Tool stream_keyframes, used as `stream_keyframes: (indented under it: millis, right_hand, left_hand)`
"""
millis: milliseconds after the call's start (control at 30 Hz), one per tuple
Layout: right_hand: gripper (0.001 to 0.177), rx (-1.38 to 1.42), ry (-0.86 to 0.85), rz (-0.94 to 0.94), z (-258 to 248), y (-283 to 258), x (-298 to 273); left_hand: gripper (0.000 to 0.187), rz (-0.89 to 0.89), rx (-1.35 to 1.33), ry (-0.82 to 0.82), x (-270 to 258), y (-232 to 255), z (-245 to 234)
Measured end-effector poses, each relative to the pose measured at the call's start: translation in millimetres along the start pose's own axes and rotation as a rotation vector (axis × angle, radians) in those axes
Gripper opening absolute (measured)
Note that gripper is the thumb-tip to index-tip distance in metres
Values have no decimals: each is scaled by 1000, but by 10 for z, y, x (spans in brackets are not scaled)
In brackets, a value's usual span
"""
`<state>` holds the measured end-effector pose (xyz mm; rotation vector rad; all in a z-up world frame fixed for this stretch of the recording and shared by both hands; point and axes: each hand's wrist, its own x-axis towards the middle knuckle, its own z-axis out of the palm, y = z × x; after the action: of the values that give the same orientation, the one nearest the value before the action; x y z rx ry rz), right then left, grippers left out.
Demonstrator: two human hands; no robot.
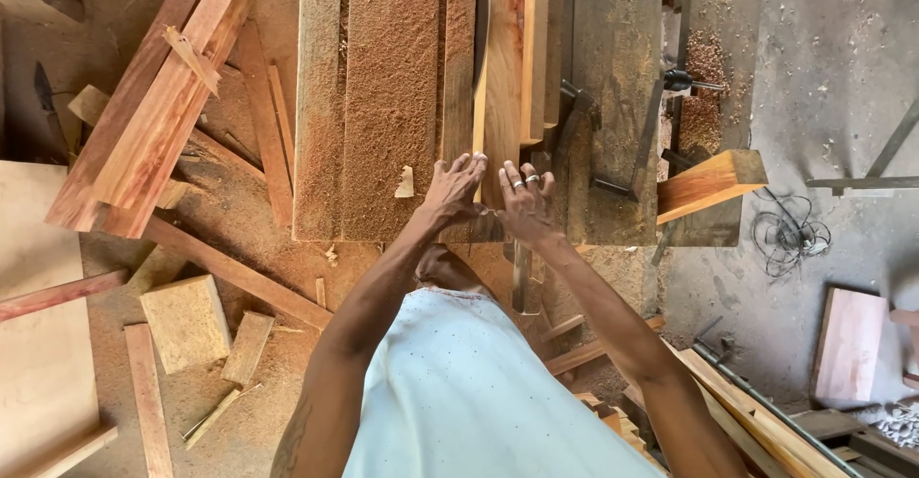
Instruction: The recorder is cutting and shaping wooden boards using a circular saw on a workbench in a workshop.
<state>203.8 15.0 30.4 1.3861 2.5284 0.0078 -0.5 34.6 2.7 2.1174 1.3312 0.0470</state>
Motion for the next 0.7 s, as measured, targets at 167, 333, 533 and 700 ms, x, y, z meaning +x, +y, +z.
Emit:
stream_keyframes:
  millis: [167, 333, 533, 700]
  right_hand:
    - [64, -131, -13, -19, 136, 59, 172]
    - [58, -19, 81, -29, 81, 119, 289]
    - [55, -72, 65, -61, -58, 143, 414]
    - [41, -107, -89, -23, -215, 141, 536]
  left_hand:
    - [123, 16, 25, 37, 103, -74, 29]
    - [124, 26, 50, 67, 327, -216, 167]
    - [124, 38, 60, 103, 423, -254, 140]
    - [124, 23, 64, 142, 531, -325, 133]
